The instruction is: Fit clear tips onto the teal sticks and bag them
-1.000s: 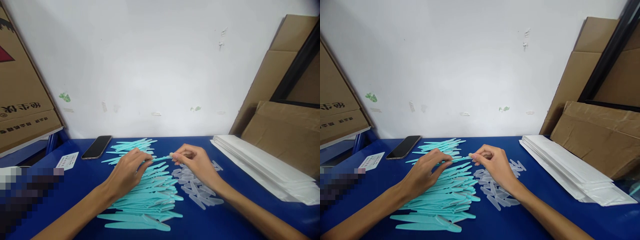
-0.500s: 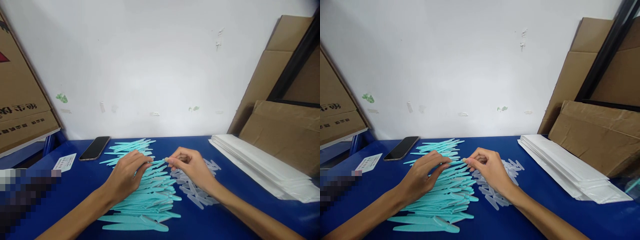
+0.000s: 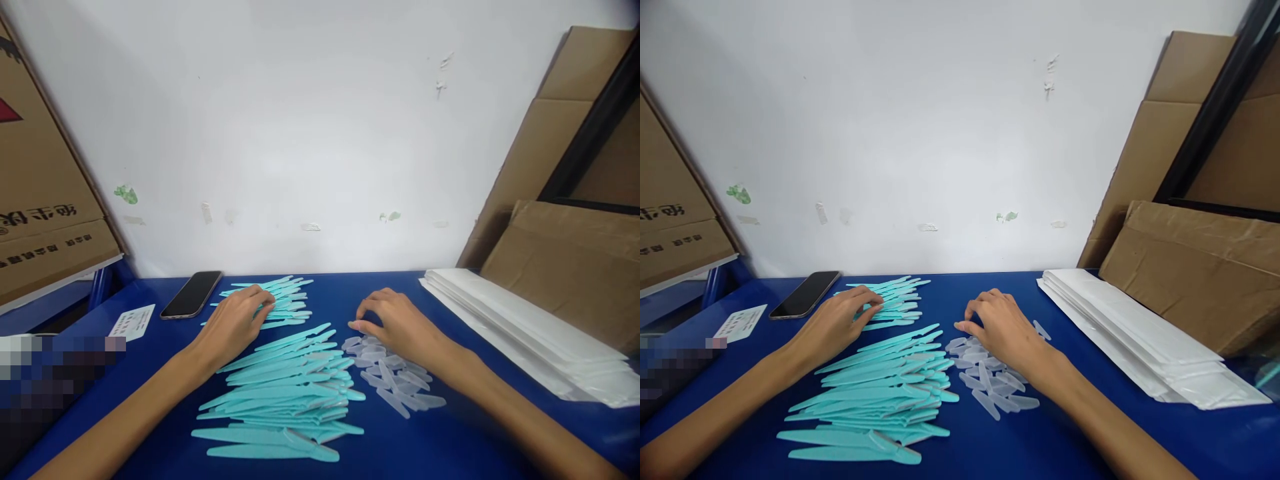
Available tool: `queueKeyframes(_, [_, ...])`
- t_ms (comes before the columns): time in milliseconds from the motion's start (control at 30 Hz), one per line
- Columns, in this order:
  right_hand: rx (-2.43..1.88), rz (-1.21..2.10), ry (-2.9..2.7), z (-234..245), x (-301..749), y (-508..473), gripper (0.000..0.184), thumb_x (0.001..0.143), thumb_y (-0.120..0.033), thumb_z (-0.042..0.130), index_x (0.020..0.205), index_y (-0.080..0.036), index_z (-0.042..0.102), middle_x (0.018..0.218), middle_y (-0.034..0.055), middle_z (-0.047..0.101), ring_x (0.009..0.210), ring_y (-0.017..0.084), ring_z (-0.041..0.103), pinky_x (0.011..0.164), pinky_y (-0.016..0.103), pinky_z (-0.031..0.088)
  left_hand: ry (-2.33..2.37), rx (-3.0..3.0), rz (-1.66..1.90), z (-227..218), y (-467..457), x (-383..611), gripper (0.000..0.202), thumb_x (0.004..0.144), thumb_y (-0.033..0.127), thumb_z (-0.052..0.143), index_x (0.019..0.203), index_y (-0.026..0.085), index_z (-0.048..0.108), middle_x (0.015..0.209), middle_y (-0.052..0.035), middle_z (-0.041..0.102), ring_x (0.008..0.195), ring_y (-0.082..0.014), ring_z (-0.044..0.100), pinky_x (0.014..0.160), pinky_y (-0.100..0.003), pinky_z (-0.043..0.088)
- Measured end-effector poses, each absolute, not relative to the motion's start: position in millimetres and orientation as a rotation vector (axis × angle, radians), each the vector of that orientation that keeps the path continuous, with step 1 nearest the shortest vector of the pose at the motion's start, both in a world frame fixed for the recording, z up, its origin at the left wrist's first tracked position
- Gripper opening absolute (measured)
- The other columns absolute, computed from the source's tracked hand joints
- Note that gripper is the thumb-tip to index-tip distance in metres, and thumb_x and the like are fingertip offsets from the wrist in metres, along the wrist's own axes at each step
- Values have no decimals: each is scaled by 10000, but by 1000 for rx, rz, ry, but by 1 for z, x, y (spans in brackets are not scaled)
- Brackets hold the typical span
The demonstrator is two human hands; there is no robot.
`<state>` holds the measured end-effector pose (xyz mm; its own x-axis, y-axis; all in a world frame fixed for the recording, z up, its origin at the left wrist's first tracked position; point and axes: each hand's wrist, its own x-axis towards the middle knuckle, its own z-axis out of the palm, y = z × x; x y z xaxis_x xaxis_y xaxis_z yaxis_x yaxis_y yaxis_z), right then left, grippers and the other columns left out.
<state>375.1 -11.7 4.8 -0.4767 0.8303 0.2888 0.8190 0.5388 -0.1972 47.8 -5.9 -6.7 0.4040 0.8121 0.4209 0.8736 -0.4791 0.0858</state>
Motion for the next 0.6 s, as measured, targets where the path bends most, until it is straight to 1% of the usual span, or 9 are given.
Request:
queueKeyframes(100, [-1461,132,-2448,5,375,-12,219,911,-431,701,951,-223,756,1027,101,732,1075,329,615,891,471,470,-1522,-2486,-586,-8,-4,46,304,1026,275,398,1047,173,684,1042,-99,679,917,-259,645,804,-382,507])
queueKeyframes(167, [-1492,180,-2450,4,376,-11,176,900,-388,722,930,-216,745,1034,91,724,1086,317,602,896,450,456,-1481,-2447,-593,-8,-6,48,313,1025,285,400,1077,159,682,1057,-116,663,956,-285,610,840,-424,492])
queueKeyframes(233, [-1493,200,-2452,2,376,-8,138,907,-346,718,896,-209,735,1014,78,720,1070,299,600,878,421,450,-1426,-2470,-609,-6,-10,52,310,1030,304,410,1075,160,680,1069,-119,650,963,-290,578,849,-440,477])
queueKeyframes(367, [-1486,223,-2432,-6,375,-2,129,933,-288,680,852,-199,726,981,72,720,1046,285,600,841,397,441,-1396,-2736,-581,-2,-19,63,277,1039,351,457,991,208,689,1013,-74,669,973,-263,572,837,-387,469])
queueKeyframes(500, [-1451,260,-2374,-12,372,-1,104,924,-234,685,832,-195,712,953,62,720,1032,269,599,833,385,438,-1474,-2827,-476,-4,-25,70,229,1017,366,519,1024,219,694,1022,-65,685,965,-260,603,799,-363,467])
queueKeyframes(600, [-1362,234,-2343,-15,371,-1,133,933,-235,673,808,-196,697,947,57,717,1027,258,597,852,386,437,-1544,-2829,-451,-6,-25,70,203,1003,355,538,1011,221,689,1023,-60,687,938,-253,628,756,-342,459])
